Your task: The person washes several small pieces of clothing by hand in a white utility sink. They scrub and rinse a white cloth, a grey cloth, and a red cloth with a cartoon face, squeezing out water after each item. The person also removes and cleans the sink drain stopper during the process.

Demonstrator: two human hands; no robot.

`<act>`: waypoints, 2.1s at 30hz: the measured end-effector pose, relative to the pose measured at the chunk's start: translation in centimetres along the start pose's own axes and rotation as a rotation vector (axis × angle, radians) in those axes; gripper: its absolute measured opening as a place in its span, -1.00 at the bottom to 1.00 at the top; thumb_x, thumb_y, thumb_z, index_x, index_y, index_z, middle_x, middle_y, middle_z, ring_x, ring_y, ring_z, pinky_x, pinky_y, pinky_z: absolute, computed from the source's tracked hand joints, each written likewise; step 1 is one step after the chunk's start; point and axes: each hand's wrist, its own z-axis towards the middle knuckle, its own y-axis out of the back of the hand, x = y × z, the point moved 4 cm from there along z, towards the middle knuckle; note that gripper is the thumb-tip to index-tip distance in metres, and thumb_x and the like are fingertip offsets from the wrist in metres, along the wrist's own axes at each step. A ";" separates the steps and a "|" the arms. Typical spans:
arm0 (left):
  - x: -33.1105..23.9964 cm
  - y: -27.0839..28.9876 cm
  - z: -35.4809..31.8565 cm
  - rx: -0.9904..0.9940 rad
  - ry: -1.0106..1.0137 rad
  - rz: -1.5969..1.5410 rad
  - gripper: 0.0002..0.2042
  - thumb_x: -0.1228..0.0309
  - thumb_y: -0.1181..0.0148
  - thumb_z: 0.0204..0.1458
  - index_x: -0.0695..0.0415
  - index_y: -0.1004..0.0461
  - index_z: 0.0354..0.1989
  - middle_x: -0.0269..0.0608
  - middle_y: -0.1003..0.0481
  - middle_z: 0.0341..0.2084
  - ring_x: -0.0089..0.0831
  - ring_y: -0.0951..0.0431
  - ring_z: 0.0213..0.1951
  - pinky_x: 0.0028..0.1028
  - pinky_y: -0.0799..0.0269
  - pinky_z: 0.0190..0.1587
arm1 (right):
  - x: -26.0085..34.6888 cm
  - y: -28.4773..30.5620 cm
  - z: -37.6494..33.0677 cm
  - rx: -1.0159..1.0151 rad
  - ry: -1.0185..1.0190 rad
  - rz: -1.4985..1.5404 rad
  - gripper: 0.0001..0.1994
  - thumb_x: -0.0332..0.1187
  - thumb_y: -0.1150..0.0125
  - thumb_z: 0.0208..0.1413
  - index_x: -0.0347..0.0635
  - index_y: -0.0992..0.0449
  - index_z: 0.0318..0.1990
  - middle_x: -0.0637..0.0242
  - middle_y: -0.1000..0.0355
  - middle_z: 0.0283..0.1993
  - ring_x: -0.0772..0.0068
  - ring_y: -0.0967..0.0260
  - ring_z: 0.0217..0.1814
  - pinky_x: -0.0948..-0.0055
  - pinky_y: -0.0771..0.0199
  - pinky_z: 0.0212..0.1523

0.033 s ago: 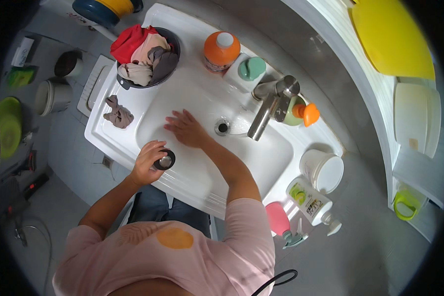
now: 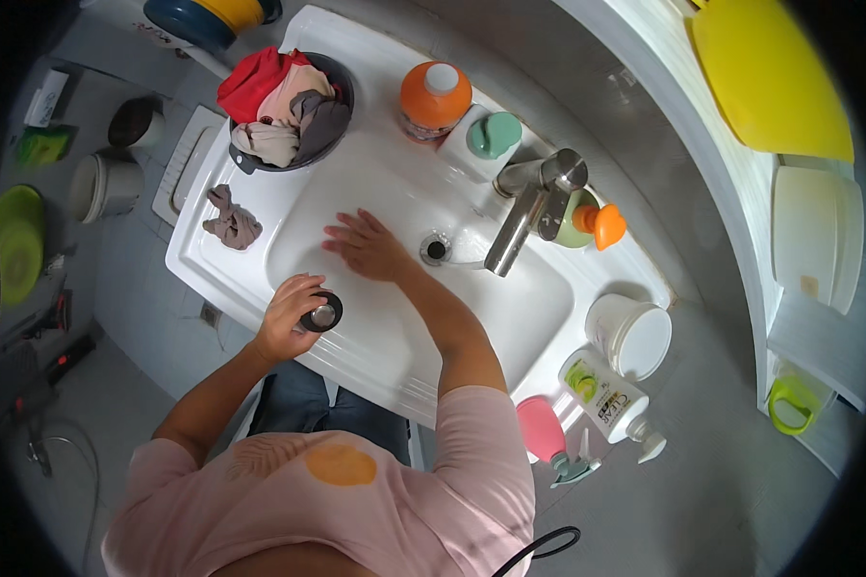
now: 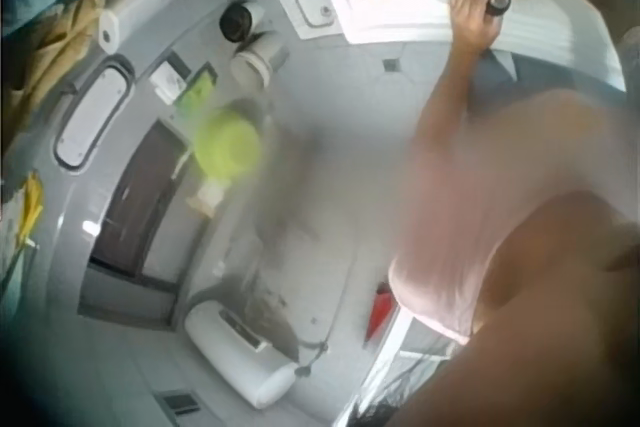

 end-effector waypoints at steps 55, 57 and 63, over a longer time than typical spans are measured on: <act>9.1 -21.2 5.1 0.141 0.927 -0.803 -0.88 0.46 0.00 0.00 0.27 -0.32 -0.48 -0.25 -0.41 -0.58 -0.55 -0.46 -0.51 -0.55 -0.41 -0.44 | -2.3 5.6 -15.3 -0.828 -1.566 1.321 -0.79 -0.39 -0.08 0.04 -0.25 -0.32 -0.18 0.37 -0.35 -0.32 0.60 -0.34 -0.36 0.66 -0.44 -0.31; 8.3 -21.5 5.6 0.209 0.910 -0.799 -0.85 0.43 -0.01 0.02 0.26 -0.31 -0.50 -0.24 -0.40 -0.61 -0.55 -0.46 -0.53 -0.56 -0.41 -0.48 | -2.9 5.3 -15.9 -0.797 -1.546 1.251 -0.79 -0.40 -0.06 0.06 -0.24 -0.31 -0.16 0.36 -0.35 -0.30 0.58 -0.35 -0.32 0.65 -0.44 -0.28; 8.8 -22.7 4.2 0.158 0.872 -0.532 -0.77 0.35 -0.07 0.00 0.26 -0.32 -0.57 -0.21 -0.41 -0.64 -0.56 -0.46 -0.57 -0.57 -0.42 -0.53 | -3.5 3.1 -18.1 -0.696 -1.625 1.225 -0.81 -0.40 -0.03 0.07 -0.22 -0.30 -0.16 0.34 -0.35 -0.28 0.56 -0.35 -0.29 0.63 -0.43 -0.29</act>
